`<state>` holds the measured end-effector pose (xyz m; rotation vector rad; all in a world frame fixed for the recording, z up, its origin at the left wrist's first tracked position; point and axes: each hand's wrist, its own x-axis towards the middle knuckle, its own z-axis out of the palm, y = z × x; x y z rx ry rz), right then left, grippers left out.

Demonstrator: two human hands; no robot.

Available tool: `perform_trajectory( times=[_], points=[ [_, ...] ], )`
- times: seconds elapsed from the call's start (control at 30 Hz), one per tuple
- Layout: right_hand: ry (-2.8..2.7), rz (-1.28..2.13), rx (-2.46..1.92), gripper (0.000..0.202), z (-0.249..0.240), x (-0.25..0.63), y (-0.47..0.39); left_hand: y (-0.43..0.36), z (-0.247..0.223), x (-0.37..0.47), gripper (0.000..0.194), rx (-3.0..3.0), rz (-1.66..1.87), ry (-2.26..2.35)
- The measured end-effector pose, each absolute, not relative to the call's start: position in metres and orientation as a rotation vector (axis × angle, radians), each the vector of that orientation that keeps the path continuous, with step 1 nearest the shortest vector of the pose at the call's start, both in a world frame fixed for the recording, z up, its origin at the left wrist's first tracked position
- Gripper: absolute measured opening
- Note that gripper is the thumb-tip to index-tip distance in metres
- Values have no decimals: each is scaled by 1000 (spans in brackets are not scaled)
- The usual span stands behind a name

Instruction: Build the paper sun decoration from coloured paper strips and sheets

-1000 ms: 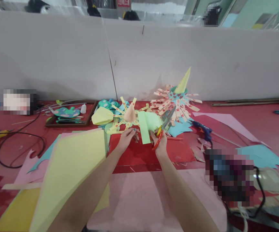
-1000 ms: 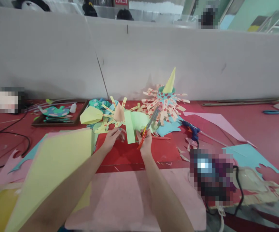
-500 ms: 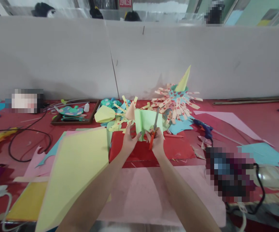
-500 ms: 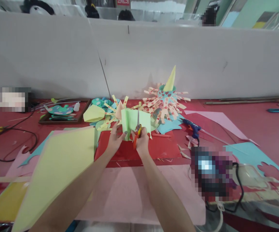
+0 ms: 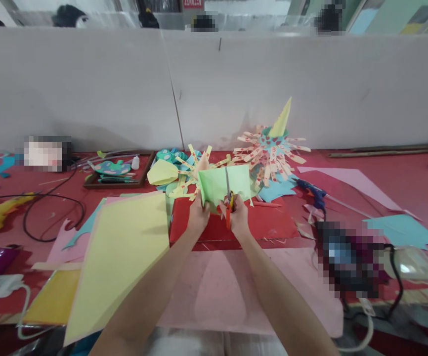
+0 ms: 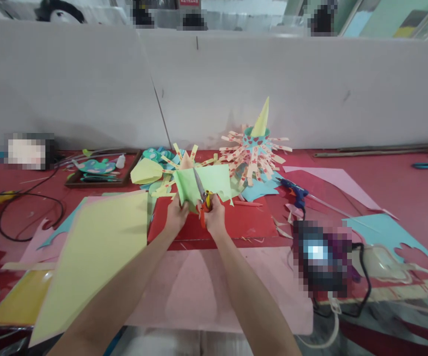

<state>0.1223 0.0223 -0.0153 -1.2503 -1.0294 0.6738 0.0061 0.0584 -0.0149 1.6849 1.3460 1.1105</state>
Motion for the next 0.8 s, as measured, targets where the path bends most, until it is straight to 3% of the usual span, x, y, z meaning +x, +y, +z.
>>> perform_trajectory(
  times=[0.1,0.27,0.57,0.8],
  points=[
    [-967,693,-1256,30,-14,124,24,60,-13,5,29,1654,1089,1367],
    [-842,621,-1231,27,-14,129,31,60,-5,5,26,1518,1109,1245],
    [-794,688,-1227,33,-14,143,38,64,-12,-1,42,1142,979,878],
    [-800,701,-1253,30,-17,144,40,68,-10,-1,46,993,972,919]
  ],
)
